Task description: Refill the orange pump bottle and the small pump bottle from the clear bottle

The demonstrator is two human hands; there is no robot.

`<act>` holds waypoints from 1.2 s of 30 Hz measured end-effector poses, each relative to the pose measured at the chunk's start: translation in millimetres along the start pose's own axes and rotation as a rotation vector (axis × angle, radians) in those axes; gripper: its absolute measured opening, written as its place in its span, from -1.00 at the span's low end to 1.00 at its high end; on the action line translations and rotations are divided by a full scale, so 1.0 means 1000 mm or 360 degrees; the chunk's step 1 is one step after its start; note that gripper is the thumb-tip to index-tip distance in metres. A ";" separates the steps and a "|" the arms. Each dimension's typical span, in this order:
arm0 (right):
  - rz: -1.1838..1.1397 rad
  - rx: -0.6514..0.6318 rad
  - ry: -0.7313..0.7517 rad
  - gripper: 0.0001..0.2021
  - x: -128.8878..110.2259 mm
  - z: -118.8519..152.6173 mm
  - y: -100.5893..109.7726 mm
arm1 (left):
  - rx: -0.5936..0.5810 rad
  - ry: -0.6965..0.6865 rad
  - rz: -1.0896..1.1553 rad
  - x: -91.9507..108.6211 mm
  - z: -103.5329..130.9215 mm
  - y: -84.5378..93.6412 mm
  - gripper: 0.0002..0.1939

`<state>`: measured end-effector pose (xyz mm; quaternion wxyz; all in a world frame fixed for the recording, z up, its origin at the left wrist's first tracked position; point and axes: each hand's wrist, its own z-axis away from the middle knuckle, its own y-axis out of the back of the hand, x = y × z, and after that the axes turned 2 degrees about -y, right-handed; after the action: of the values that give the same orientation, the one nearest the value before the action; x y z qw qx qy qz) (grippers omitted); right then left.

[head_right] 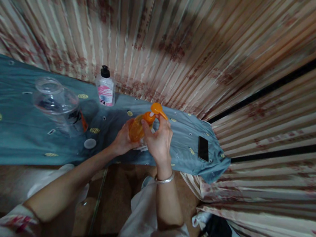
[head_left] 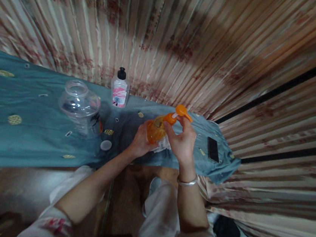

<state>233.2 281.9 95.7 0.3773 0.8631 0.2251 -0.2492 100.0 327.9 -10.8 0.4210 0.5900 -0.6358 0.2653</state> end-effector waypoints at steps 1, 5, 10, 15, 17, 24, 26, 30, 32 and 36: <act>0.0009 0.0017 -0.0011 -0.68 0.000 0.000 0.000 | 0.0008 0.0011 0.0009 0.001 0.000 0.000 -0.28; 0.0030 0.0098 -0.0063 -0.63 0.002 0.001 -0.001 | -0.0005 0.0006 0.0067 0.005 -0.001 0.001 -0.32; -0.0163 0.0004 -0.0048 -0.65 0.003 -0.001 -0.003 | 0.0003 0.0010 -0.0002 0.002 0.000 0.001 -0.30; -0.0069 0.0144 -0.0202 -0.41 0.001 0.000 -0.004 | 0.0027 0.0000 -0.0051 -0.003 0.002 -0.001 -0.27; -0.0106 0.0114 -0.0181 -0.34 0.002 0.000 -0.004 | 0.0017 -0.0019 -0.0049 -0.004 0.001 -0.001 -0.27; -0.0166 0.0019 -0.0163 -0.45 0.002 -0.001 -0.005 | -0.0005 -0.0031 -0.0066 -0.002 0.000 0.001 -0.27; -0.0089 0.0093 -0.0187 -0.37 0.000 -0.001 -0.004 | -0.0005 -0.0022 -0.0062 -0.003 0.000 0.000 -0.28; -0.0187 0.0022 -0.0085 -0.40 -0.002 -0.001 -0.003 | -0.0003 0.0008 -0.0074 -0.003 0.000 -0.001 -0.27; -0.0219 -0.0030 -0.0087 -0.47 -0.002 -0.002 -0.003 | -0.0023 0.0019 -0.0079 -0.002 0.000 -0.001 -0.27; -0.0055 0.0084 -0.0222 -0.37 -0.003 -0.001 -0.003 | -0.0009 0.0005 -0.0086 0.000 -0.001 0.000 -0.27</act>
<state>229.6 284.2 96.4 0.3648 0.8493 0.2063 -0.3211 99.9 328.3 -10.2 0.4306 0.6054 -0.6197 0.2530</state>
